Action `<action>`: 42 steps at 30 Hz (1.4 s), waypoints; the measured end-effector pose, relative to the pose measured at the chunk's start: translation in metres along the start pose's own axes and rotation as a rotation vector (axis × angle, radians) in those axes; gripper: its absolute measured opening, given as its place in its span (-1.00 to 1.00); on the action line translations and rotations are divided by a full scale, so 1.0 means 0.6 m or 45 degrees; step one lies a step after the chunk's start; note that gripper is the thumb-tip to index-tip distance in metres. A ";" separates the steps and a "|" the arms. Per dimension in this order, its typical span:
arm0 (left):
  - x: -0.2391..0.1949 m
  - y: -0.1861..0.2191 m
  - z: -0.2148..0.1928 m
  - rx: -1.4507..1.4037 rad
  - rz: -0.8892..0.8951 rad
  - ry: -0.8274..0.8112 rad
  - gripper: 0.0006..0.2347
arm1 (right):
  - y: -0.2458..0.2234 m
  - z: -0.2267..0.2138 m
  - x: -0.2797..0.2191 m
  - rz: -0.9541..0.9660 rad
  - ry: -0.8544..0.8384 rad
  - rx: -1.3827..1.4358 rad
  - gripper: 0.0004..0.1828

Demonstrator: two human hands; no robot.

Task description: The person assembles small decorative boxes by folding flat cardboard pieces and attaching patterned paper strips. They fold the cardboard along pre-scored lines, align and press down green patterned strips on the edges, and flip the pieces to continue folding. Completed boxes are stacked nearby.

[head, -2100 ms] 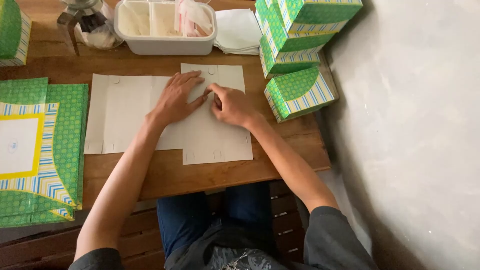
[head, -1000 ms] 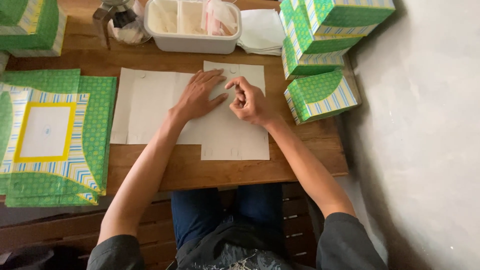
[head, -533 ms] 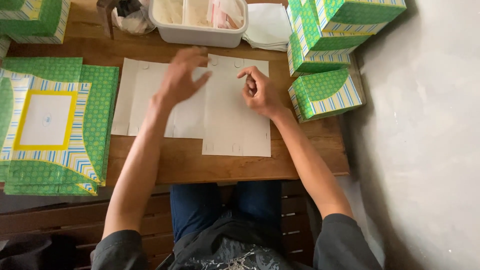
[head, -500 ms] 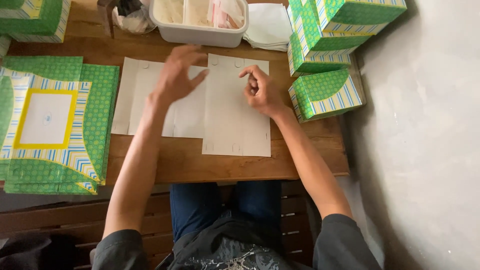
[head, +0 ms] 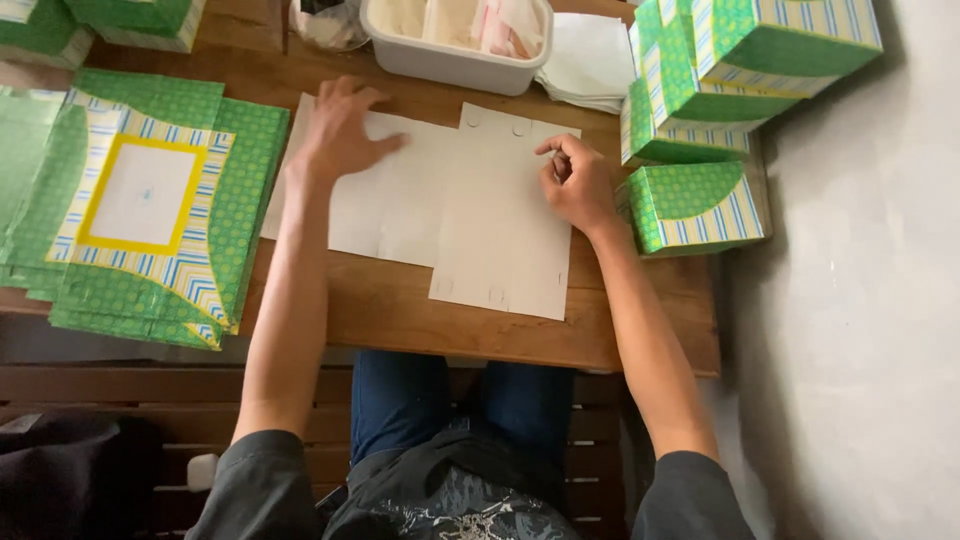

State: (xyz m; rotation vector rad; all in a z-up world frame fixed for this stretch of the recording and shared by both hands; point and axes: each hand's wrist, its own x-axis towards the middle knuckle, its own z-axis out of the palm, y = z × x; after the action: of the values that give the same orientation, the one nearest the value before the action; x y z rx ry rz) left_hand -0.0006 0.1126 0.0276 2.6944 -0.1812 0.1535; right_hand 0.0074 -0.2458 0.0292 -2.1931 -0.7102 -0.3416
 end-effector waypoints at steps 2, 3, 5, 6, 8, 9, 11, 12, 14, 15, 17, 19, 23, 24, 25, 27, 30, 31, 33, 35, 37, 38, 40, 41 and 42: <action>-0.007 0.042 -0.014 -0.042 0.004 -0.057 -0.37 | 0.000 0.002 0.002 0.047 -0.051 -0.038 -0.76; -0.010 0.064 -0.020 -0.084 0.014 -0.117 -0.35 | 0.000 0.001 0.002 0.098 -0.097 -0.079 -0.75; 0.006 0.056 0.023 -0.101 0.134 -0.052 -0.43 | 0.010 0.007 0.004 0.064 -0.097 -0.088 -0.75; 0.013 0.052 0.044 -0.115 0.248 0.013 -0.51 | 0.015 0.010 0.005 0.028 -0.100 -0.093 -0.76; 0.012 0.065 0.050 -0.115 0.279 0.031 -0.57 | 0.013 0.009 0.003 0.041 -0.109 -0.080 -0.77; 0.011 0.070 0.051 -0.114 0.305 0.052 -0.62 | 0.012 0.009 0.004 0.050 -0.121 -0.065 -0.77; 0.010 0.069 0.050 -0.103 0.306 0.069 -0.62 | 0.008 0.011 0.007 0.023 -0.098 -0.049 -0.78; 0.009 0.071 0.053 -0.099 0.314 0.076 -0.61 | 0.007 0.009 0.003 0.009 -0.072 -0.040 -0.78; 0.008 0.069 0.051 -0.142 0.302 0.058 -0.58 | 0.001 0.010 0.004 0.042 -0.073 -0.017 -0.79; 0.009 0.070 0.050 -0.184 0.288 0.043 -0.56 | -0.001 0.009 0.004 0.072 -0.074 0.004 -0.81; 0.006 0.078 0.040 -0.194 0.266 0.011 -0.58 | 0.001 0.008 0.005 0.124 -0.088 -0.023 -0.80; 0.003 0.081 0.038 -0.205 0.243 -0.026 -0.61 | 0.007 0.011 0.002 0.181 -0.103 -0.049 -0.79; 0.000 0.092 0.034 -0.207 0.177 -0.058 -0.59 | 0.023 0.016 0.002 0.078 -0.001 -0.048 -0.83; -0.004 0.098 0.029 -0.213 0.168 -0.090 -0.65 | 0.023 0.018 0.000 0.079 0.016 -0.026 -0.82; -0.008 0.102 0.025 -0.214 0.174 -0.094 -0.65 | 0.025 0.019 -0.002 0.085 0.020 -0.028 -0.82; -0.015 0.109 0.013 -0.232 0.222 -0.058 -0.71 | 0.030 0.019 -0.001 0.102 0.047 0.019 -0.84; -0.015 0.096 0.025 -0.255 0.206 -0.085 -0.77 | 0.020 0.014 0.001 0.097 0.070 0.018 -0.83; -0.019 0.101 0.016 -0.253 0.210 -0.084 -0.77 | 0.021 0.012 0.002 0.097 0.076 0.017 -0.83; -0.028 0.110 0.001 -0.459 0.188 -0.126 -0.84 | 0.025 0.009 0.003 0.102 0.112 0.049 -0.82; -0.038 0.120 -0.012 -0.515 0.230 -0.077 -0.84 | 0.022 0.002 0.006 0.077 0.171 0.050 -0.82; -0.049 0.124 -0.026 -0.572 0.265 -0.027 -0.84 | 0.018 -0.002 0.003 0.052 0.224 0.053 -0.82; -0.050 0.123 -0.036 -0.611 0.280 0.027 -0.84 | 0.016 -0.005 0.006 0.082 0.243 0.081 -0.83; -0.059 0.117 -0.054 -0.644 0.300 0.087 -0.82 | 0.002 -0.015 0.010 0.106 0.269 0.111 -0.85; -0.066 0.111 -0.061 -0.663 0.303 0.178 -0.82 | -0.010 -0.022 0.012 0.146 0.271 0.146 -0.86; -0.076 0.106 -0.067 -0.684 0.303 0.265 -0.81 | -0.022 -0.028 0.010 0.191 0.271 0.181 -0.85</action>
State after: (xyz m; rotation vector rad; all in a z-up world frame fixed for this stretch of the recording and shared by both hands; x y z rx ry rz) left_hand -0.0584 0.0776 0.0837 2.1018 -0.4140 0.3938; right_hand 0.0045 -0.2490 0.0510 -2.0245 -0.4375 -0.4260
